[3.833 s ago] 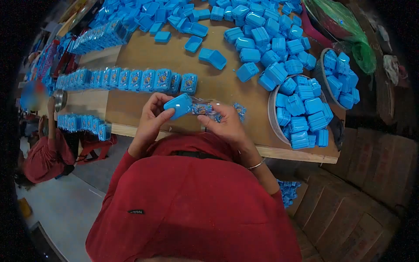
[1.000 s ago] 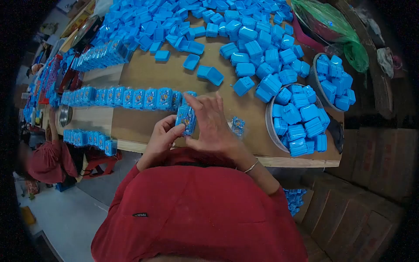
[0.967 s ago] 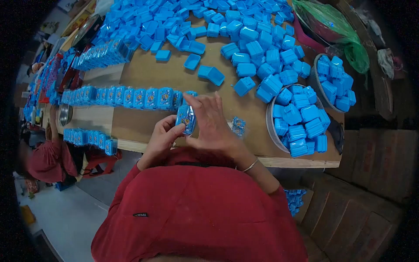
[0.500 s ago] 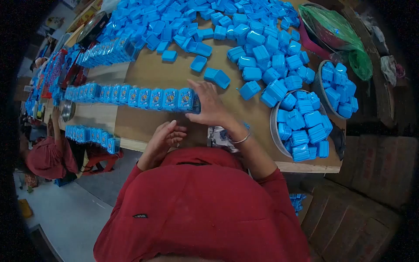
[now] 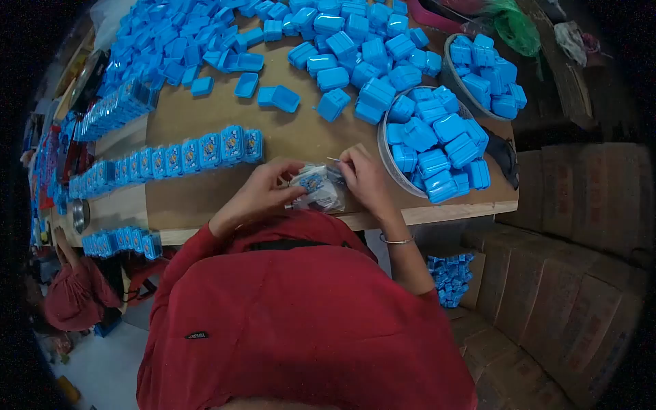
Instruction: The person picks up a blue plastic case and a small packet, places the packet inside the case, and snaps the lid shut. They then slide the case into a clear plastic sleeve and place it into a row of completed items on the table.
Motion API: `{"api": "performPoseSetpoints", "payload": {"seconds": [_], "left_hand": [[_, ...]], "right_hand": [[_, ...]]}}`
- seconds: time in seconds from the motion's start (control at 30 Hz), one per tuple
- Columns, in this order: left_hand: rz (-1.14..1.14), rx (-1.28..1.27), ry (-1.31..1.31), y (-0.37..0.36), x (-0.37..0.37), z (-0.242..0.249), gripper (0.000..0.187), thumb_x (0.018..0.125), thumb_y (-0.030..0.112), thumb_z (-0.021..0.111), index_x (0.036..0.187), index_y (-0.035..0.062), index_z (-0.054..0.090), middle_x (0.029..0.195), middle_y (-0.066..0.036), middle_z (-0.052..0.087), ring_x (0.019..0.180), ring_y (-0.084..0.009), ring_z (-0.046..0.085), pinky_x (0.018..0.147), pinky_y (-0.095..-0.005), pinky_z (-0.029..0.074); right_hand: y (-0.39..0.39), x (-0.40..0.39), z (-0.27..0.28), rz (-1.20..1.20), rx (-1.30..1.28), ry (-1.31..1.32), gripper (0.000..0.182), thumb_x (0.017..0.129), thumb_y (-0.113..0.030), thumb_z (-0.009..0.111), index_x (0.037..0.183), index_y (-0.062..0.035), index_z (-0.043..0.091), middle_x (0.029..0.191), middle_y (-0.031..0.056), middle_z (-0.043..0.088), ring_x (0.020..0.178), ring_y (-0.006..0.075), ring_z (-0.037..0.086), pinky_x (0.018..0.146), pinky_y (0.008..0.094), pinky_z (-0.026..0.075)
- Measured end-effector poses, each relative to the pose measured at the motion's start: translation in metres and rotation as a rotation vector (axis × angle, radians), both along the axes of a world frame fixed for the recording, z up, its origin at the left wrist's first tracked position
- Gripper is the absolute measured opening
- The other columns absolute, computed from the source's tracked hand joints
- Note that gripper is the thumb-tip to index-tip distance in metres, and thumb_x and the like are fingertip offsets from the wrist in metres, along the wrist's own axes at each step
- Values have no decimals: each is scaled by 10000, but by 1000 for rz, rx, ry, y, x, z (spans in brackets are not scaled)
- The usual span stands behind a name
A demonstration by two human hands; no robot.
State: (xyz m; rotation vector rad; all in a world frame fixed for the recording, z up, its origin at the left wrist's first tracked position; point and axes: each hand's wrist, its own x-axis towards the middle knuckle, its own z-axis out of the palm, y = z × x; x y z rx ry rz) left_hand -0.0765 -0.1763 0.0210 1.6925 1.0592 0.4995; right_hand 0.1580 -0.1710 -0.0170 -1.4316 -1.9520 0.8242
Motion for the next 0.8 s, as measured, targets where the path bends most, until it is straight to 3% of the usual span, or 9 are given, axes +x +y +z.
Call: {"api": "performPoseSetpoints", "payload": {"seconds": [0.1, 0.2, 0.27, 0.33, 0.5, 0.6, 0.73, 0.77, 0.8], "left_hand": [[109, 333, 6, 11, 28, -14, 200, 826, 59, 624, 1015, -3, 600, 850, -21, 586, 727, -63, 513, 622, -221, 440], [129, -118, -255, 21, 37, -19, 72, 823, 47, 629, 873, -3, 613, 731, 13, 578, 671, -34, 492, 588, -203, 416], [186, -115, -353, 17, 36, -4, 64, 823, 47, 638, 803, -4, 604, 693, 14, 588, 654, -26, 492, 566, -198, 397], [194, -100, -429, 14, 34, 4, 72, 827, 56, 642, 811, -4, 605, 705, 11, 593, 663, -25, 494, 566, -195, 394], [283, 140, -195, 16, 37, -3, 133, 855, 105, 616, 809, -17, 641, 618, -33, 583, 562, -95, 535, 503, -256, 415], [243, 469, -12, 21, 43, 5, 138, 841, 109, 620, 815, -25, 644, 597, -56, 576, 533, -182, 557, 500, -293, 429], [210, 454, -212, 36, 58, 3, 179, 837, 163, 613, 878, -12, 614, 872, -161, 582, 833, -315, 573, 710, -386, 445], [230, 562, -191, 44, 61, 1, 278, 845, 203, 606, 1031, 3, 552, 1065, -196, 520, 1005, -352, 504, 859, -401, 401], [370, 500, -210, 51, 70, -3, 353, 838, 230, 615, 1099, 15, 511, 1093, -201, 504, 1029, -359, 489, 889, -412, 385]], "right_hand": [[-8, -7, 12, 49, 5, 244, 130, 790, -73, 637, 858, 0, 555, 850, 113, 553, 793, 276, 557, 663, 326, 439], [-7, -28, 30, -166, 142, 422, 158, 783, -86, 666, 860, -1, 558, 898, 86, 579, 805, 225, 568, 677, 310, 449], [-3, -17, 11, -182, -116, 625, 136, 803, -66, 667, 890, -32, 567, 897, 25, 567, 750, 81, 534, 635, 195, 431], [-1, -5, 12, -95, -368, 805, 125, 808, -66, 669, 889, -39, 577, 828, -4, 581, 721, 51, 528, 637, 184, 426], [-4, -25, 34, -278, -232, 808, 75, 807, -42, 666, 822, -25, 594, 725, -18, 554, 642, 46, 490, 569, 200, 400], [-1, -19, 47, -271, 185, 387, 79, 760, -16, 675, 775, 9, 602, 696, 50, 516, 642, 118, 504, 580, 247, 408], [-5, 0, 48, -347, 87, 500, 68, 783, -31, 672, 800, 7, 618, 679, 30, 538, 603, 84, 501, 543, 233, 401], [-7, 4, 51, -377, 10, 597, 67, 789, -37, 669, 806, 8, 622, 678, 24, 540, 597, 76, 499, 538, 228, 399], [-10, 8, 54, -409, -68, 695, 68, 796, -43, 667, 812, 9, 626, 676, 19, 543, 590, 68, 498, 532, 222, 398]]}}
